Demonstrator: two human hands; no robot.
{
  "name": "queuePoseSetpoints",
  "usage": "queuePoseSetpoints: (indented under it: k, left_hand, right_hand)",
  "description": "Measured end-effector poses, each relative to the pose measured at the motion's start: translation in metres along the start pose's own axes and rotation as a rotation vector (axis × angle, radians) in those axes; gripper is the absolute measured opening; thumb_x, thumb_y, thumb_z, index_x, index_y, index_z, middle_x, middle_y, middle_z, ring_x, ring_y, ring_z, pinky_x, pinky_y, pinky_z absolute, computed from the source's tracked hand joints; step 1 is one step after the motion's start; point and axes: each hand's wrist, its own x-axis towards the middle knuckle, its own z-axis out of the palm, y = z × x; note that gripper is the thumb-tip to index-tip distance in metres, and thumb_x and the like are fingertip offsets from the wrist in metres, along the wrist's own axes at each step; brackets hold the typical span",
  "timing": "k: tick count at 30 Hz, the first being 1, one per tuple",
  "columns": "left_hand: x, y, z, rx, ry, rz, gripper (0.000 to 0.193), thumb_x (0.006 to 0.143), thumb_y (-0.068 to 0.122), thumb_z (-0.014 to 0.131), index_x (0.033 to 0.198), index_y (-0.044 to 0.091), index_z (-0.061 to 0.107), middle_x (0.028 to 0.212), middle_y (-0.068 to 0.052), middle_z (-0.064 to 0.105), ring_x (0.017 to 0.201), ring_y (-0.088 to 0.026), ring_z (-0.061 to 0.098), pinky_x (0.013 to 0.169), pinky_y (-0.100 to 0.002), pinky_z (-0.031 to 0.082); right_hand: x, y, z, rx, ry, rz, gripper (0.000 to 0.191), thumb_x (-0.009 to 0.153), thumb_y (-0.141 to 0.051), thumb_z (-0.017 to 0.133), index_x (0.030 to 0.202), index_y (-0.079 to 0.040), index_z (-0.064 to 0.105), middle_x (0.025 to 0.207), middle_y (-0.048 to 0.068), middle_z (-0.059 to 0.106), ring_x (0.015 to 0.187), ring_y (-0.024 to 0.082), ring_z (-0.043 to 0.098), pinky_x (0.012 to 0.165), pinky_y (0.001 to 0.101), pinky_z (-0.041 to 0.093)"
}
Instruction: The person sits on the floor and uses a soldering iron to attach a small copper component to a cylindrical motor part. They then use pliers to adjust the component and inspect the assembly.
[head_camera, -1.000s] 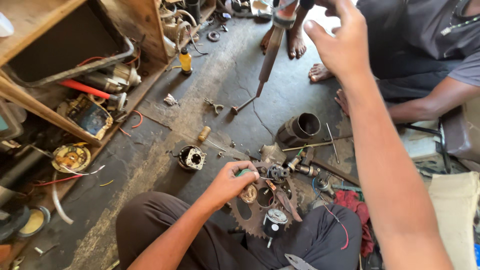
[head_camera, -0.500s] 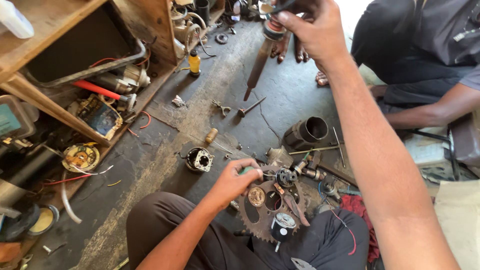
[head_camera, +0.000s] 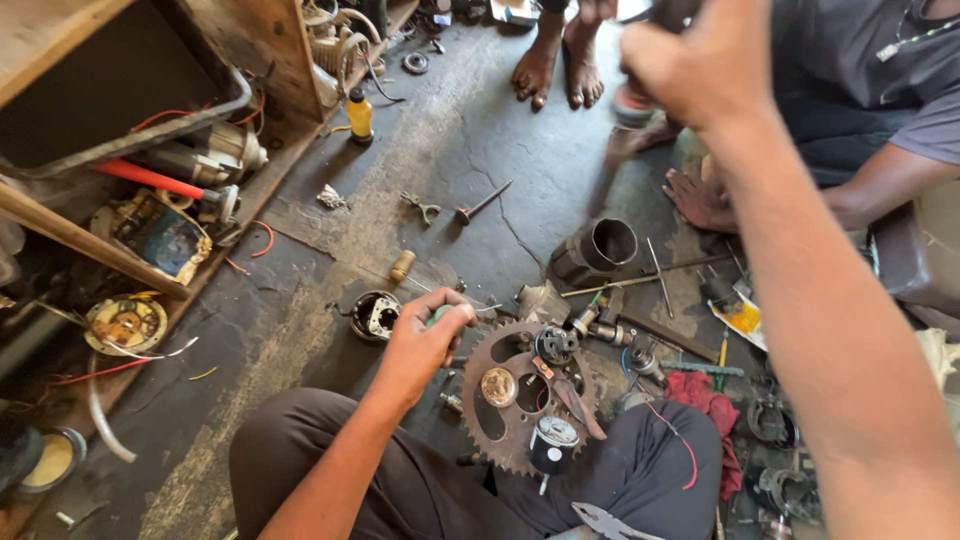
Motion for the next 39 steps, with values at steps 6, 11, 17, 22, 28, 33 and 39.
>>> queuePoseSetpoints:
  k: [6,11,17,22,28,33,39]
  left_hand:
    - [-0.01,0.006,0.009,0.139,-0.024,0.085,0.013,0.093,0.018,0.067,0.086,0.007,0.066,0.066,0.006,0.055,0.053,-0.001,0.048,0.046,-0.021,0.038]
    - [-0.019,0.01,0.018,0.328,-0.072,0.111,0.012,0.089,0.018,0.067,0.09,0.006,0.068,0.071,0.007,0.059,0.063,-0.001,0.052,0.054,-0.022,0.048]
    - [-0.028,0.012,0.032,0.524,-0.14,0.102,0.015,0.086,0.018,0.07,0.092,0.004,0.07,0.07,0.001,0.065,0.065,-0.003,0.057,0.061,-0.027,0.05]
    - [-0.029,0.008,0.037,0.51,-0.201,0.023,0.016,0.082,0.018,0.072,0.09,0.003,0.07,0.068,-0.001,0.066,0.062,-0.005,0.06,0.058,-0.026,0.051]
    - [-0.024,-0.005,0.037,0.559,-0.248,0.006,0.015,0.081,0.017,0.072,0.087,0.003,0.072,0.069,-0.001,0.068,0.061,-0.005,0.061,0.058,-0.026,0.051]
    - [-0.024,-0.011,0.04,0.61,-0.274,0.187,0.019,0.081,0.021,0.074,0.089,0.003,0.073,0.076,-0.003,0.072,0.069,-0.009,0.065,0.066,-0.028,0.053]
    - [-0.019,-0.003,0.034,0.579,-0.221,0.02,0.022,0.08,0.024,0.072,0.09,0.005,0.071,0.074,-0.006,0.072,0.067,-0.013,0.067,0.066,-0.031,0.055]
  right_hand:
    - [-0.073,-0.036,-0.072,-0.124,0.066,0.237,0.014,0.083,0.003,0.061,0.097,0.005,0.063,0.094,0.009,0.067,0.083,0.019,0.067,0.074,0.0316,0.057]
    - [-0.136,-0.06,-0.098,-0.062,0.087,0.388,0.01,0.084,0.004,0.061,0.094,0.004,0.061,0.092,0.008,0.065,0.081,0.019,0.066,0.073,0.0311,0.057]
    - [-0.207,-0.07,-0.115,0.015,0.193,0.564,0.007,0.085,0.004,0.06,0.092,0.003,0.059,0.09,0.008,0.063,0.08,0.018,0.064,0.072,0.0304,0.057]
    - [-0.264,-0.076,-0.129,0.098,0.286,0.686,0.005,0.086,0.004,0.06,0.089,0.002,0.057,0.088,0.007,0.061,0.078,0.018,0.062,0.071,0.0298,0.057]
    - [-0.308,-0.074,-0.14,0.225,0.398,0.811,0.006,0.087,0.005,0.059,0.087,0.0,0.055,0.086,0.007,0.059,0.076,0.017,0.06,0.07,0.0291,0.057]
    - [-0.331,-0.063,-0.144,0.311,0.475,0.892,0.009,0.088,0.005,0.059,0.084,-0.001,0.053,0.085,0.006,0.057,0.075,0.017,0.058,0.07,0.0285,0.057]
    - [-0.334,-0.038,-0.143,0.361,0.514,0.993,0.013,0.089,0.005,0.058,0.082,-0.002,0.051,0.083,0.005,0.055,0.073,0.016,0.056,0.069,0.0279,0.057]
